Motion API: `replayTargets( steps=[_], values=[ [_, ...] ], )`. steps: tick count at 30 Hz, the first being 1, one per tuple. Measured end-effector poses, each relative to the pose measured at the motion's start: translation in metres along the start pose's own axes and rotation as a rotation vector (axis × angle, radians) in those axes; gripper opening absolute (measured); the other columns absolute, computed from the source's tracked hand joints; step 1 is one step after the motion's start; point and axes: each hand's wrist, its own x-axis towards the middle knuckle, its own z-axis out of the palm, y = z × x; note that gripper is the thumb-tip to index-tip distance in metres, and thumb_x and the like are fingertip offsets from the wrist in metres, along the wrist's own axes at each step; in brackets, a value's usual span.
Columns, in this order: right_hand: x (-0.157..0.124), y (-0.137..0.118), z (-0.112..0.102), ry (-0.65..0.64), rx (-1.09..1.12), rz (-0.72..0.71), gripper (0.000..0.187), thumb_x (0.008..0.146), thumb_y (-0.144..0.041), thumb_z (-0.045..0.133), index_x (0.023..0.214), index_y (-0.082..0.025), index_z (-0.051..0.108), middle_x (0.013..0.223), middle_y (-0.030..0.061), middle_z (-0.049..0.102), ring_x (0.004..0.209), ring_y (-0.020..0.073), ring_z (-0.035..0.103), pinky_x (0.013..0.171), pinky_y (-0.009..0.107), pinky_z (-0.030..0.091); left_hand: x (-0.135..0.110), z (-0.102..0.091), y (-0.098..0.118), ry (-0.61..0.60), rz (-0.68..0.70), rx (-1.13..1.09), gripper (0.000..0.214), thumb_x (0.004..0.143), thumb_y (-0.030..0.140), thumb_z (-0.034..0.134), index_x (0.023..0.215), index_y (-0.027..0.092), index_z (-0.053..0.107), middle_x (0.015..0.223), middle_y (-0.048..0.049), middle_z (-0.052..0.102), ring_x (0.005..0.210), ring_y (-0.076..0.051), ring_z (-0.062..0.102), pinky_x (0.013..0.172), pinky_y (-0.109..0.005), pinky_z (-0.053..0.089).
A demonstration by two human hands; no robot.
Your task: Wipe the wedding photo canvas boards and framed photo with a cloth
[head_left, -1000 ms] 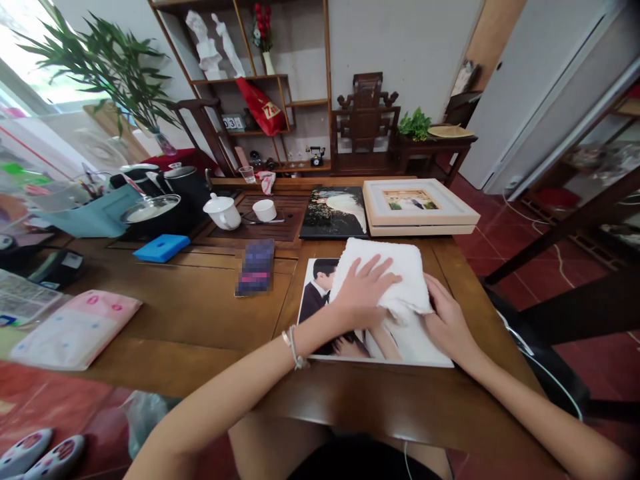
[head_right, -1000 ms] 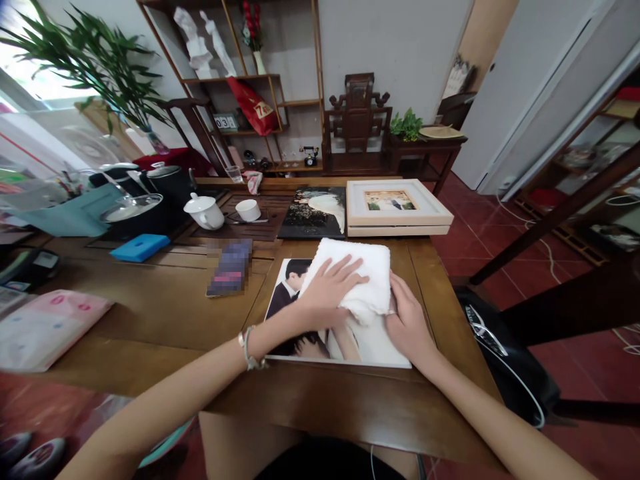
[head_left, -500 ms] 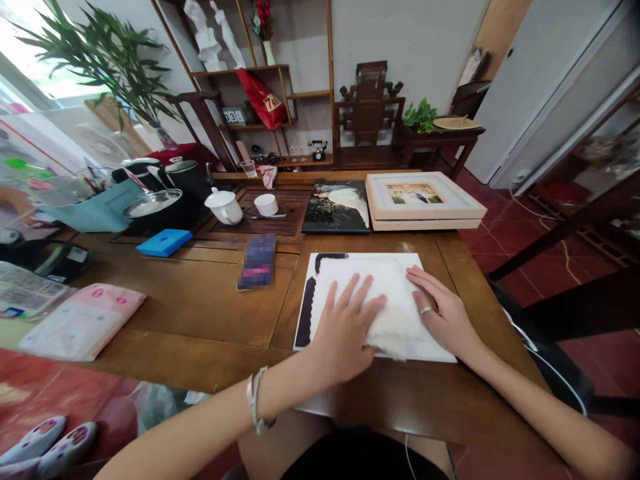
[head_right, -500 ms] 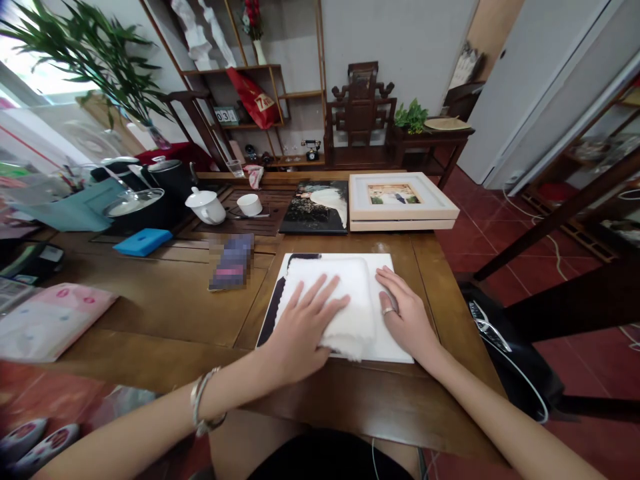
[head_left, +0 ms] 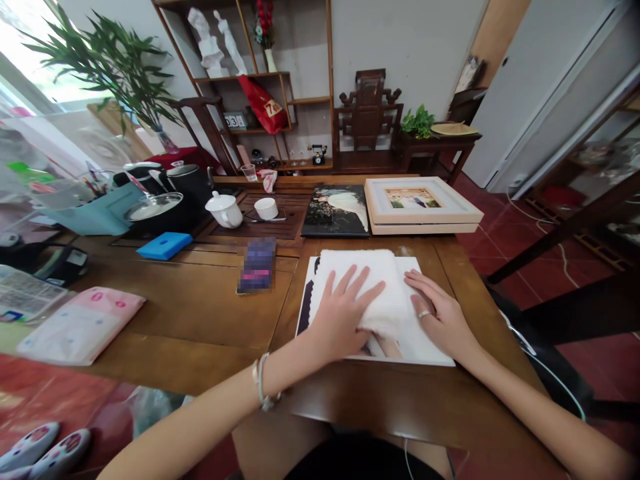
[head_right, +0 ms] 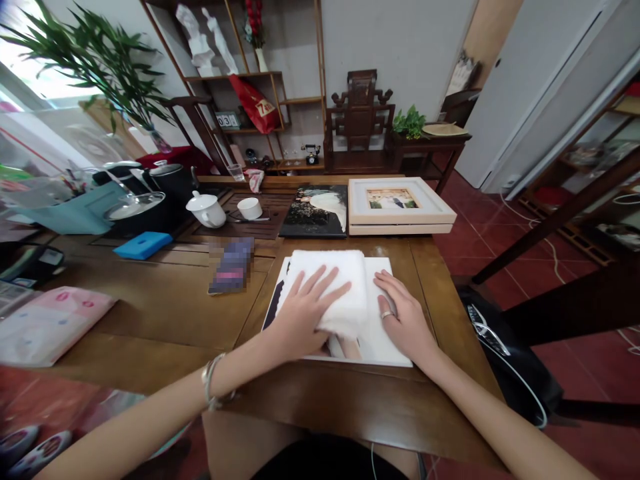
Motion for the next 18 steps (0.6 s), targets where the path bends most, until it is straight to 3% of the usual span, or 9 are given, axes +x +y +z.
replayTargets(
  steps=[4,7,10,18],
  values=[
    [-0.001,0.000,-0.001,-0.014,0.007,0.008,0.034,0.093,-0.027,0.047,0.123,-0.022,0.062,0.137,0.0117,0.059,0.133,0.0273,0.049,0.112,0.055,0.036,-0.051,-0.001,0.026,-0.080,0.079,-0.044,0.100,0.067,0.021,0.068,0.155,0.031,0.020,0.165,-0.0086,0.007,0.150,-0.036,0.003,0.118,-0.063,0.003],
    [-0.001,-0.002,-0.002,-0.012,0.010,0.011,0.034,0.093,-0.028,0.048,0.123,-0.023,0.063,0.137,0.0105,0.060,0.133,0.0273,0.049,0.112,0.055,0.036,-0.066,-0.003,0.027,-0.116,0.080,-0.056,0.105,0.063,0.017,0.067,0.155,0.033,0.018,0.165,-0.0072,0.005,0.151,-0.035,0.004,0.118,-0.062,0.003],
    [-0.001,-0.003,-0.002,0.000,0.015,0.022,0.033,0.092,-0.028,0.050,0.123,-0.024,0.063,0.136,0.0093,0.060,0.133,0.0270,0.049,0.113,0.054,0.035,-0.055,-0.007,0.007,-0.098,0.021,-0.029,0.102,0.064,0.014,0.064,0.154,0.033,0.021,0.165,-0.0063,0.008,0.151,-0.033,0.004,0.119,-0.060,0.005],
    [-0.001,-0.001,0.000,0.011,0.018,0.010,0.033,0.093,-0.025,0.049,0.122,-0.021,0.063,0.136,0.0107,0.060,0.133,0.0258,0.050,0.114,0.052,0.035,0.005,-0.018,-0.064,0.005,-0.102,0.040,0.081,0.077,0.012,0.055,0.152,0.026,0.029,0.163,-0.0075,0.020,0.150,-0.030,0.014,0.119,-0.058,0.013]
  ],
)
